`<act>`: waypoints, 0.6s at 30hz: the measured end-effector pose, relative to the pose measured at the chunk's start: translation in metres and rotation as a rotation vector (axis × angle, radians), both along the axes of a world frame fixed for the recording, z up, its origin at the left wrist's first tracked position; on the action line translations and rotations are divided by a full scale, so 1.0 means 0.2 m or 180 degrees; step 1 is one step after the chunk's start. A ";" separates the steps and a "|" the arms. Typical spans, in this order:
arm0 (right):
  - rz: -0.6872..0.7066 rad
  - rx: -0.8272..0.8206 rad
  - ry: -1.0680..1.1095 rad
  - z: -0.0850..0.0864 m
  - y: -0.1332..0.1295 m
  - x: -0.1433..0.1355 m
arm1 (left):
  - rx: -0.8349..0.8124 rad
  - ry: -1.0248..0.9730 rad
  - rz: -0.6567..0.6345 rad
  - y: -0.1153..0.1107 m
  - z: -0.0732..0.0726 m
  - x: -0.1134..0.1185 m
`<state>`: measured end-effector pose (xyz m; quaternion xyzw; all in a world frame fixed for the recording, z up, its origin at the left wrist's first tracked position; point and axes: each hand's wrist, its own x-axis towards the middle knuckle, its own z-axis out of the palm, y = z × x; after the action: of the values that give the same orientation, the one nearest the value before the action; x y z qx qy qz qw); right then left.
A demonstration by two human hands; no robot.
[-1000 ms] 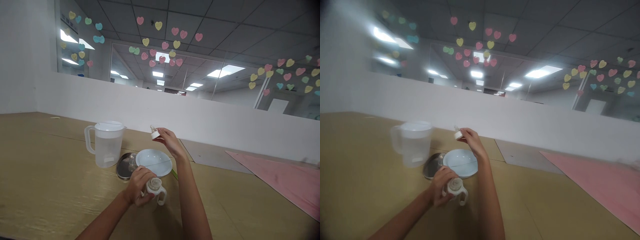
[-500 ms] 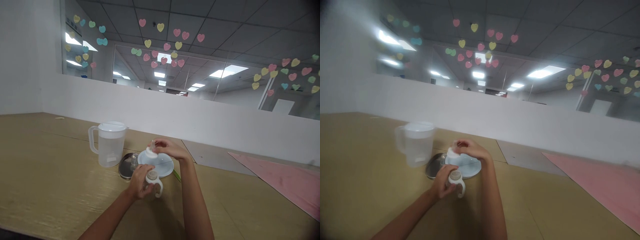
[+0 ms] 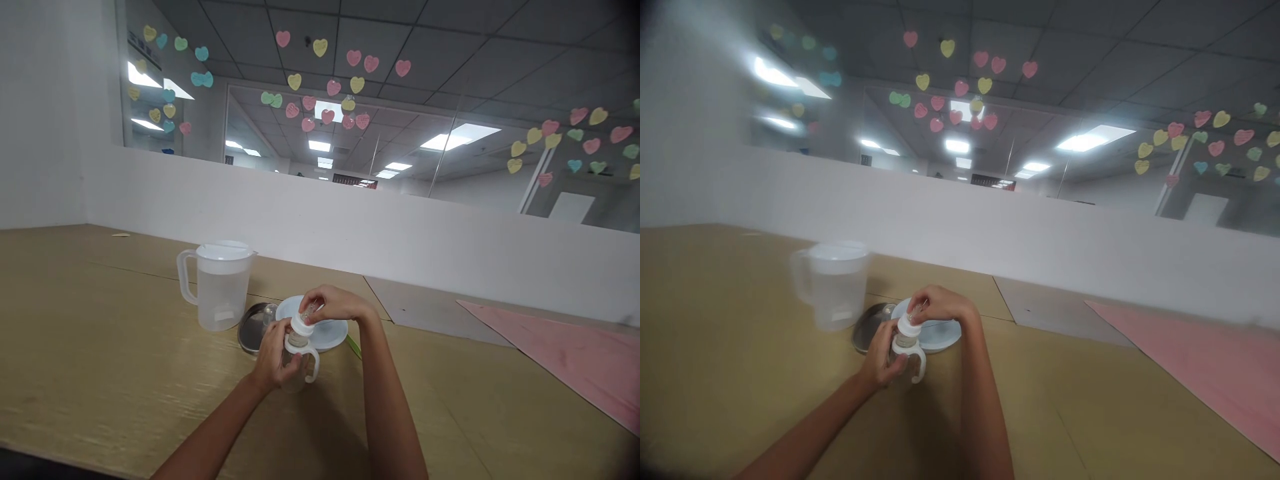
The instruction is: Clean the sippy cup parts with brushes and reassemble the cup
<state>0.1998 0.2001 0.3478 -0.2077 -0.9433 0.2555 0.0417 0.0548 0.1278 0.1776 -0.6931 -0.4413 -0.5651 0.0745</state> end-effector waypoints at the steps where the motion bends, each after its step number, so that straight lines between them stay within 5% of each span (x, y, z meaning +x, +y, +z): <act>1: -0.0009 0.0005 -0.0028 0.00 0.00 0.00 | 0.0005 -0.0028 0.0002 0.01 -0.01 0.00; 18: -0.0254 0.0235 -0.0342 -0.03 0.03 -0.01 | -0.0030 -0.0239 -0.0020 0.02 -0.02 0.00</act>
<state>0.1971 0.2068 0.3418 -0.2569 -0.9439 0.2071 0.0089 0.0543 0.1313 0.1742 -0.6732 -0.4443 -0.5887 0.0528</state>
